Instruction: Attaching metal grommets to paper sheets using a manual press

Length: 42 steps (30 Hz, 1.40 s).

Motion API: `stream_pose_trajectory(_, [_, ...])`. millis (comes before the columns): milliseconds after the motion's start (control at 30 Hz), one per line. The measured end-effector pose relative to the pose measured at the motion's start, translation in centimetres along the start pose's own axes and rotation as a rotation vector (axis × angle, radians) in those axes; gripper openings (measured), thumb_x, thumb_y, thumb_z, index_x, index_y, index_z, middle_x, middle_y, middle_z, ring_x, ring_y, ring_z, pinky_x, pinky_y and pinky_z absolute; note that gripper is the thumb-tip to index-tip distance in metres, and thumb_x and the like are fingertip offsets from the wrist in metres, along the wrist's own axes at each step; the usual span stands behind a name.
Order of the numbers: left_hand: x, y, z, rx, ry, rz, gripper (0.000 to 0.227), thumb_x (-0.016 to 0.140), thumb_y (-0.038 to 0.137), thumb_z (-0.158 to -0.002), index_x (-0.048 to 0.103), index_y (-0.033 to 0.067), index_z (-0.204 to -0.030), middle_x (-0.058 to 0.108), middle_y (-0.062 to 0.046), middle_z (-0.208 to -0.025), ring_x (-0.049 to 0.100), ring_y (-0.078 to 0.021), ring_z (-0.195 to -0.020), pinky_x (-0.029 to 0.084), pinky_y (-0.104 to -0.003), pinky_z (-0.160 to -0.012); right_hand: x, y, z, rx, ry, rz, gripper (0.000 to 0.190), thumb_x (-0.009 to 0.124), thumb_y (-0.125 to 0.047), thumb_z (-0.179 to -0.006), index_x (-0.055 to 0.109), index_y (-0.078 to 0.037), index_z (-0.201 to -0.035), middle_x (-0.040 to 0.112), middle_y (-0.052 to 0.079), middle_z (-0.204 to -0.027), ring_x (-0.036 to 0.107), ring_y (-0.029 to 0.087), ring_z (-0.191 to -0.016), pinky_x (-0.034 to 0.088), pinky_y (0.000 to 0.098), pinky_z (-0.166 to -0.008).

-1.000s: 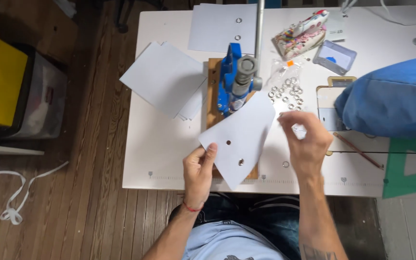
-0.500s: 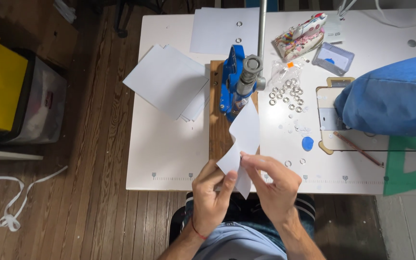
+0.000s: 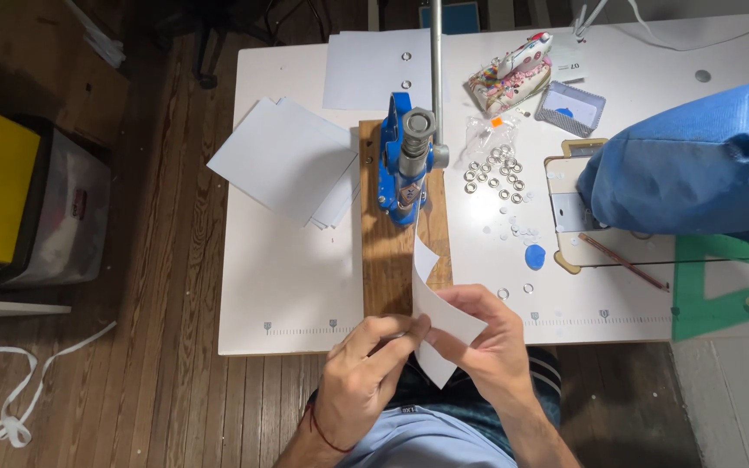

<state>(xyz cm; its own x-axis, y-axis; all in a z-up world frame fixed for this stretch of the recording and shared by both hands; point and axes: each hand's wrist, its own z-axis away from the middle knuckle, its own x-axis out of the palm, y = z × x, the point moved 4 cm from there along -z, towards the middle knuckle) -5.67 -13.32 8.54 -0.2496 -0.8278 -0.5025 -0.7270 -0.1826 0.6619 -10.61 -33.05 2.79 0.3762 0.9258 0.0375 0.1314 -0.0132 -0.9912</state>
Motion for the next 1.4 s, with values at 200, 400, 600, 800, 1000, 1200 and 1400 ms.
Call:
stream_pose_trajectory(200, [-3.9,-0.2,-3.6,0.064,0.005,-0.053,0.023,0.093,0.021,-0.101,0.087,0.0157,-0.123,0.067,-0.007,-0.126,0.073,-0.0223,-0.116,0.068,-0.035,-0.108,-0.5,1.7,-0.7,0.084,-0.335,-0.357,0.024,0.09,-0.003,-0.099,0.078,-0.005,-0.12,0.08,0.009,-0.116,0.073,0.018,-0.097,0.058,0.0311,-0.083])
stream_pose_trajectory(400, [-3.4,-2.4,-6.3,0.103,-0.421,0.187,0.041,0.089,0.05,-0.094,0.08,0.0139,-0.11,0.087,-0.003,-0.117,0.085,-0.0211,-0.121,0.032,-0.067,-0.139,0.4,4.8,-2.1,0.245,-0.664,-0.427,0.04,0.104,-0.01,-0.09,0.078,-0.005,-0.12,0.082,0.004,-0.107,0.075,0.012,-0.091,0.059,0.0251,-0.078])
stream_pose_trajectory(600, [0.9,-11.9,-2.1,-0.793,-0.307,0.669,0.029,0.109,0.009,-0.081,0.082,0.0083,-0.09,0.078,0.003,-0.083,0.069,-0.0068,-0.074,0.055,-0.024,-0.062,1.3,9.0,-3.9,0.431,-0.239,-0.453,0.04,0.104,-0.009,-0.082,0.078,-0.003,-0.112,0.091,0.014,-0.099,0.086,0.023,-0.082,0.071,0.0345,-0.072])
stream_pose_trajectory(800, [1.9,-14.6,-4.4,-0.94,-0.188,0.78,0.052,0.103,0.002,-0.084,0.084,0.0018,-0.132,0.092,-0.016,-0.098,0.084,-0.019,-0.08,0.072,-0.036,-0.073,2.2,8.6,-7.1,0.499,-0.031,-0.401,0.06,0.098,0.005,-0.084,0.073,-0.002,-0.138,0.087,0.013,-0.092,0.087,0.026,-0.074,0.074,0.0397,-0.062])
stream_pose_trajectory(1000, [3.3,-17.9,-7.2,-0.844,-0.084,0.871,0.07,0.107,0.018,-0.084,0.068,0.0,-0.139,0.081,-0.023,-0.1,0.075,-0.0252,-0.083,0.066,-0.038,-0.071,3.0,3.7,-11.2,0.386,-0.011,-0.29,0.07,0.092,-0.002,-0.094,0.057,-0.013,-0.153,0.087,0.014,-0.1,0.085,0.025,-0.077,0.075,0.0379,-0.066])
stream_pose_trajectory(1200, [2.9,-19.1,-11.6,-0.752,-0.045,0.72,0.065,0.105,0.012,-0.085,0.068,0.0081,-0.138,0.083,-0.013,-0.094,0.078,-0.0188,-0.08,0.065,-0.028,-0.069,2.5,5.3,-15.2,0.243,0.015,-0.232,0.072,0.091,-0.004,-0.098,0.049,-0.016,-0.155,0.085,0.016,-0.104,0.084,0.025,-0.083,0.076,0.0387,-0.071])
stream_pose_trajectory(1400, [2.2,-21.0,-13.3,-0.512,-0.195,0.296,0.069,0.099,0.016,-0.089,0.066,0.0243,-0.149,0.075,-0.016,-0.124,0.077,-0.0399,-0.122,0.057,-0.05,-0.105,2.1,5.0,-17.0,0.237,-0.058,-0.178,0.059,0.091,-0.005,-0.1,0.059,-0.017,-0.148,0.088,0.019,-0.108,0.088,0.029,-0.091,0.076,0.0435,-0.077])
